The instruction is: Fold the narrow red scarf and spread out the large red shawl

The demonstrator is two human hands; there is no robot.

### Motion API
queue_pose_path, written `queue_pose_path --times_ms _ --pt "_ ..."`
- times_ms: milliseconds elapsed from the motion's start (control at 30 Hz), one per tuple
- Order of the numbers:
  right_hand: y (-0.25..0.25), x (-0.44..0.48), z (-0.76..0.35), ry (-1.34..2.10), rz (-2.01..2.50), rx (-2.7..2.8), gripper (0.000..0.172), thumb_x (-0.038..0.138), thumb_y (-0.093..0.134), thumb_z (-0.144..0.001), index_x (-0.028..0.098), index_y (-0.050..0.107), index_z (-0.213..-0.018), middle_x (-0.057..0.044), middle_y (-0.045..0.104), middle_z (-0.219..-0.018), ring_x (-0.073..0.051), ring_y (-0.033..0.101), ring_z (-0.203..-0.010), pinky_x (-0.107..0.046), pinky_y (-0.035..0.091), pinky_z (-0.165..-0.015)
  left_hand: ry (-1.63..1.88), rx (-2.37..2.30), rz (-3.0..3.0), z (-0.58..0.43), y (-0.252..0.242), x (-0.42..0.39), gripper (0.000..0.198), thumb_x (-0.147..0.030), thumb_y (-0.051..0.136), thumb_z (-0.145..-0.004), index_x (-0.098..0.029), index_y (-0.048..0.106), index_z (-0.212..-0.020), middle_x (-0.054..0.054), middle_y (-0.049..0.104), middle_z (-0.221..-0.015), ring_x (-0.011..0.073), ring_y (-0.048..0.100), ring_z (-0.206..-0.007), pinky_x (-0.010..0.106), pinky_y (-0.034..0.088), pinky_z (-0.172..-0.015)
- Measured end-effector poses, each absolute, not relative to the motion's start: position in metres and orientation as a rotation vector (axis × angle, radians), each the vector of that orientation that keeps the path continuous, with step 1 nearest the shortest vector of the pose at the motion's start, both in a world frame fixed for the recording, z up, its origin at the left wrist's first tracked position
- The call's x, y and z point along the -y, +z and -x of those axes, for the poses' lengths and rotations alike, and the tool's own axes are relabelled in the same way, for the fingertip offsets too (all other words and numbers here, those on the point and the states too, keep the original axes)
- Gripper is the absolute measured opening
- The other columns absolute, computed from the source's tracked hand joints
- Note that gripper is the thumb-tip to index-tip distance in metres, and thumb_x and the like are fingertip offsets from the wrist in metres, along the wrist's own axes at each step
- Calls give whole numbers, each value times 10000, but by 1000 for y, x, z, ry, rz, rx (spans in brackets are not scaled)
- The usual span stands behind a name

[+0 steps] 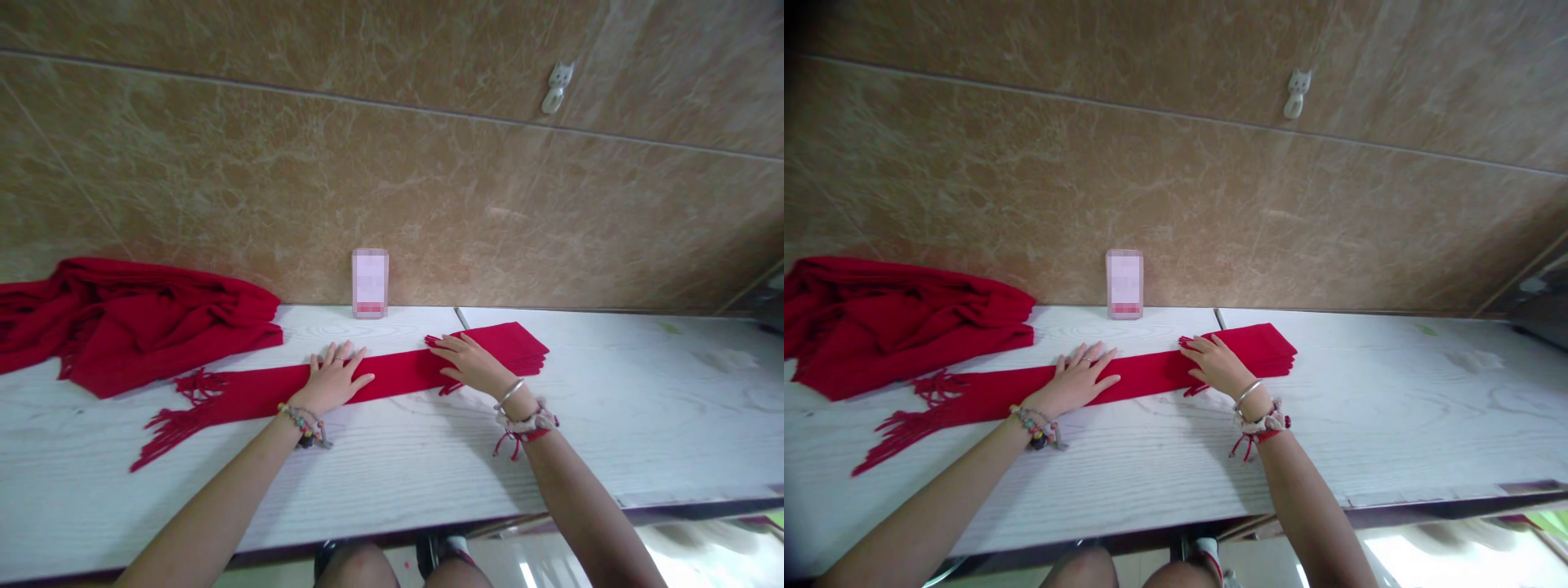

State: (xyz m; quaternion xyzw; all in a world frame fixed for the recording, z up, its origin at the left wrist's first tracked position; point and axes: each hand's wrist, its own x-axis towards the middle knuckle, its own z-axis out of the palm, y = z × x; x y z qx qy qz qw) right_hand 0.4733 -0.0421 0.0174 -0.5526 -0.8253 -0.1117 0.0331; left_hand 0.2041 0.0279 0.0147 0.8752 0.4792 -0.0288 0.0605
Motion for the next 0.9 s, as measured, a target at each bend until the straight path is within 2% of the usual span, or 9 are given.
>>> queue_pose_path --times_ms 133,233,400,533,700,900 --pt "22 43 -467 -370 1671 2499 411 279 572 -800 186 535 -1200 -122 541 -1242 -264 450 -1183 -474 370 -962 62 -1379 -2769 -206 14 -28 547 -485 335 -881 -232 310 -1365 113 248 -1449 320 158 -1330 537 186 -1023" --pt "20 42 -451 -357 1546 2489 394 317 588 -794 162 568 -1156 -136 584 -1177 -259 476 -1156 -480 357 -978 60 -1276 -2799 -209 13 -28 530 -461 333 -887 -230 309 -1364 105 238 -1454 287 148 -1338 491 195 -1034" --pt "5 43 -415 -194 1270 2606 406 326 558 -817 122 556 -1168 -146 586 -1169 -212 529 -1092 -389 413 -958 -108 -1245 -2697 -210 11 -29 541 -477 292 -890 -256 256 -1383 92 161 -1477 291 104 -1345 530 158 -1028" --pt "-1 44 -408 -219 1219 2618 361 265 517 -843 96 561 -1160 -153 578 -1179 -217 533 -1089 -369 444 -930 -219 -1337 -2564 -202 14 -32 598 -537 266 -868 -279 183 -1401 84 68 -1489 316 41 -1346 575 120 -1016" --pt "0 43 -409 -275 1137 2583 262 205 461 -867 152 629 -1061 -107 639 -1081 -175 589 -992 -316 490 -867 -299 -1359 -2518 -191 21 -33 717 -610 334 -799 -272 159 -1406 100 16 -1483 352 2 -1337 621 112 -988" --pt "-2 42 -405 -328 1072 2575 258 213 441 -879 169 652 -1020 -97 655 -1040 -170 607 -946 -299 506 -821 -361 -1266 -2517 -187 27 -33 884 -651 450 -699 -233 136 -1412 116 7 -1480 346 -7 -1339 586 116 -1007"
